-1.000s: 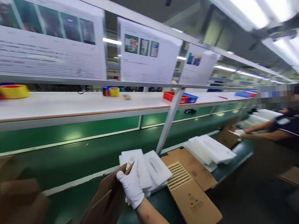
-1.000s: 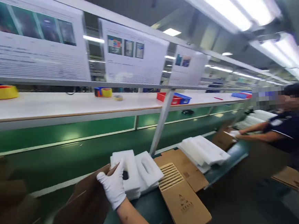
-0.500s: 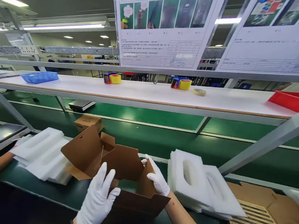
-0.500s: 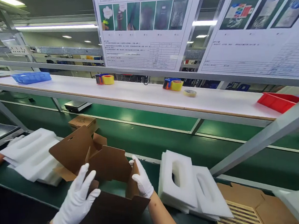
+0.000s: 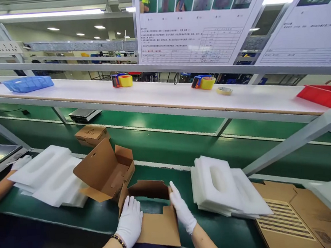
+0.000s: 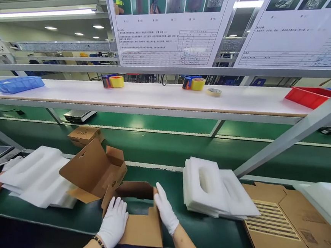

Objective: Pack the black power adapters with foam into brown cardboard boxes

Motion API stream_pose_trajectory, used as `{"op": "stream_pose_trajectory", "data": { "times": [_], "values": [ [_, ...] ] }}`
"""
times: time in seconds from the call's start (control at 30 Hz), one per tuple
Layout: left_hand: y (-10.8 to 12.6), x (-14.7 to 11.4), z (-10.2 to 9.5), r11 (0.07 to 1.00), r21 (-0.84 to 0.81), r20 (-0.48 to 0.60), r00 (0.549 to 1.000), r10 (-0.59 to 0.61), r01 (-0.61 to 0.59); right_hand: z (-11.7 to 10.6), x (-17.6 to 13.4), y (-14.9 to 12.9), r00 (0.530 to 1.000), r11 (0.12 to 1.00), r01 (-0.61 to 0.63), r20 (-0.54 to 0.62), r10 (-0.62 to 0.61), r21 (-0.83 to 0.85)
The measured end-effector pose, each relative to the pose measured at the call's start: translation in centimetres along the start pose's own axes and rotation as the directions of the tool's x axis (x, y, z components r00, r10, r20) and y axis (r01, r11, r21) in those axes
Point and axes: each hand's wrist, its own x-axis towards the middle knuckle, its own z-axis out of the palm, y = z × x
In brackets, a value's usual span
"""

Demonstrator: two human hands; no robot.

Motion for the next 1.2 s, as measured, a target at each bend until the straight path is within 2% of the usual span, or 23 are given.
{"op": "stream_pose_trajectory", "data": {
  "times": [0.07,0.13,0.17,0.2,0.23,0.27,0.3,0.37,0.4,0.5,0.57,0.63,0.67,0.73,0.77,0.87,0.93,0.97,1.1,1.17,1.2],
  "values": [
    [-0.6,0.0,-0.8,0.993,-0.097,-0.036,0.997,0.069,-0.072,1.2,0.3,0.2,0.997,0.959,-0.055,-0.071,0.036,-0.277],
    [-2.4,0.1,-1.9,0.95,-0.259,-0.222,0.968,0.116,-0.173,1.9,0.6,0.4,0.992,0.908,-0.095,-0.116,0.052,-0.409],
    [-3.7,0.2,-2.5,0.912,-0.356,-0.35,0.934,0.075,-0.207,2.0,0.8,0.5,0.991,0.896,-0.106,-0.12,0.059,-0.432],
    [-5.1,0.5,-2.8,0.855,-0.473,-0.445,0.895,-0.022,-0.214,2.0,0.9,0.5,0.991,0.891,-0.113,-0.117,0.068,-0.44],
    [-6.4,0.8,-3.0,0.78,-0.594,-0.475,0.868,-0.146,-0.195,2.0,1.0,0.5,0.991,0.89,-0.117,-0.115,0.073,-0.441],
    [-7.6,1.3,-2.9,0.691,-0.707,-0.438,0.861,-0.259,-0.152,1.9,1.0,0.6,0.991,0.89,-0.119,-0.113,0.077,-0.44],
    [-8.4,1.8,-2.5,0.601,-0.792,-0.356,0.878,-0.32,-0.102,1.7,1.1,0.6,0.99,0.89,-0.123,-0.12,0.077,-0.439],
    [-9.0,3.0,-1.2,0.509,-0.86,-0.198,0.938,-0.285,-0.026,1.5,1.2,0.6,0.986,0.891,-0.133,-0.153,0.073,-0.435],
    [-8.7,3.4,-0.3,0.504,-0.864,-0.141,0.962,-0.233,-0.004,1.4,1.2,0.6,0.984,0.891,-0.132,-0.167,0.065,-0.434],
    [-7.3,4.1,1.7,0.56,-0.828,-0.054,0.992,-0.114,0.019,0.7,1.1,0.4,0.991,0.908,-0.042,-0.136,-0.017,-0.416],
    [-6.7,4.2,2.2,0.63,-0.772,-0.127,0.992,-0.024,-0.083,-0.1,0.7,0.0,0.996,0.937,0.05,-0.051,-0.072,-0.345],
    [-6.9,4.1,1.8,0.692,-0.667,-0.244,0.959,0.146,-0.275,-1.0,0.2,-0.6,0.995,0.96,0.086,0.07,-0.07,-0.265],
    [-7.1,4.1,1.4,0.71,-0.602,-0.267,0.93,0.254,-0.367,-1.4,0.0,-1.0,0.988,0.963,0.078,0.147,-0.041,-0.257],
    [-7.7,4.1,0.3,0.731,-0.48,-0.224,0.873,0.433,-0.486,-1.6,0.0,-1.7,0.968,0.935,0.033,0.245,0.058,-0.353],
    [-7.8,4.3,-0.3,0.747,-0.433,-0.186,0.861,0.474,-0.504,-1.4,0.1,-2.0,0.961,0.892,0.011,0.252,0.115,-0.451],
    [-7.4,5.0,-1.7,0.823,-0.344,-0.095,0.889,0.449,-0.452,0.3,1.0,-2.9,0.968,0.653,-0.054,0.122,0.221,-0.755],
    [-6.5,5.5,-2.2,0.866,-0.323,-0.038,0.919,0.392,-0.382,1.9,1.7,-3.2,0.97,0.503,-0.09,0.038,0.239,-0.86],
    [-6.0,5.7,-2.2,0.881,-0.318,-0.019,0.931,0.365,-0.351,2.6,1.9,-3.3,0.97,0.455,-0.109,0.005,0.243,-0.884],
    [-4.3,6.1,-1.8,0.916,-0.31,-0.029,0.965,0.26,-0.256,4.5,1.9,-3.1,0.977,0.381,-0.173,-0.108,0.186,-0.908],
    [-4.1,6.1,-1.6,0.914,-0.329,-0.038,0.971,0.238,-0.237,4.6,1.6,-2.7,0.981,0.414,-0.183,-0.138,0.135,-0.892],
    [-4.2,6.1,-1.6,0.912,-0.332,-0.044,0.97,0.241,-0.241,4.3,1.4,-2.5,0.984,0.463,-0.173,-0.139,0.107,-0.87]
  ]
}}
